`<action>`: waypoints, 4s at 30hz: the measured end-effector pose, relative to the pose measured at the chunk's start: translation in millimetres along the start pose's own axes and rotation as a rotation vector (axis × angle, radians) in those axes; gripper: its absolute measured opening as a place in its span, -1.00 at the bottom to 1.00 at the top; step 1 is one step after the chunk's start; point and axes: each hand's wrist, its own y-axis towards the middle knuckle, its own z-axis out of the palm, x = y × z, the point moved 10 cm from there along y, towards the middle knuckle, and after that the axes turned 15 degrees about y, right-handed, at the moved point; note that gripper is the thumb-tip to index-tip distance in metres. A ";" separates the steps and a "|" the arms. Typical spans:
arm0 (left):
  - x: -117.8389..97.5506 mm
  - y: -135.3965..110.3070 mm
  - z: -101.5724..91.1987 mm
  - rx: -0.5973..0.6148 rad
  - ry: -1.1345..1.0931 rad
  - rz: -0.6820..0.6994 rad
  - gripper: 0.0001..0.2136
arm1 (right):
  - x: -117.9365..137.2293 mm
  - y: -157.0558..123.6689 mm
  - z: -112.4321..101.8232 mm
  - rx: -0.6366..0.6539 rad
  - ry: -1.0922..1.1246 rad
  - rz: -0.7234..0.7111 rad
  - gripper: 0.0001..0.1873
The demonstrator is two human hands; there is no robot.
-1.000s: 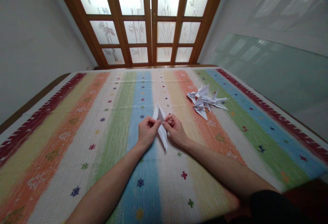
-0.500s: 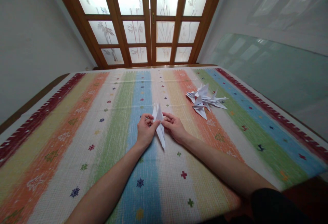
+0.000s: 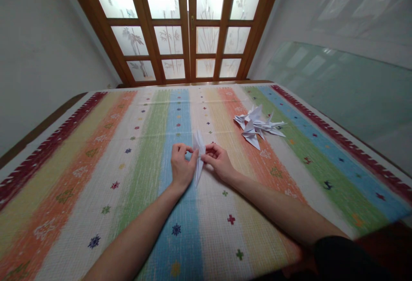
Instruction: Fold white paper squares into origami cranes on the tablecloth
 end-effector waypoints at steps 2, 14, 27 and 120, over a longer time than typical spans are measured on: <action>3.1 0.5 11.1 0.096 -0.078 -0.011 -0.91 | 4.5 -2.2 3.3 0.040 -0.067 -0.058 -0.70; 37.7 -3.2 42.0 0.268 -0.573 -0.410 -0.70 | 34.3 -16.1 26.4 0.238 -0.580 -0.407 -0.72; 30.0 0.8 37.3 0.270 -0.513 -0.303 -0.93 | 18.9 0.0 4.5 0.139 -0.236 -0.236 -0.81; -6.4 -9.1 34.5 0.386 -0.088 0.091 -0.30 | 38.5 -17.5 28.1 0.273 -0.808 -0.470 -0.48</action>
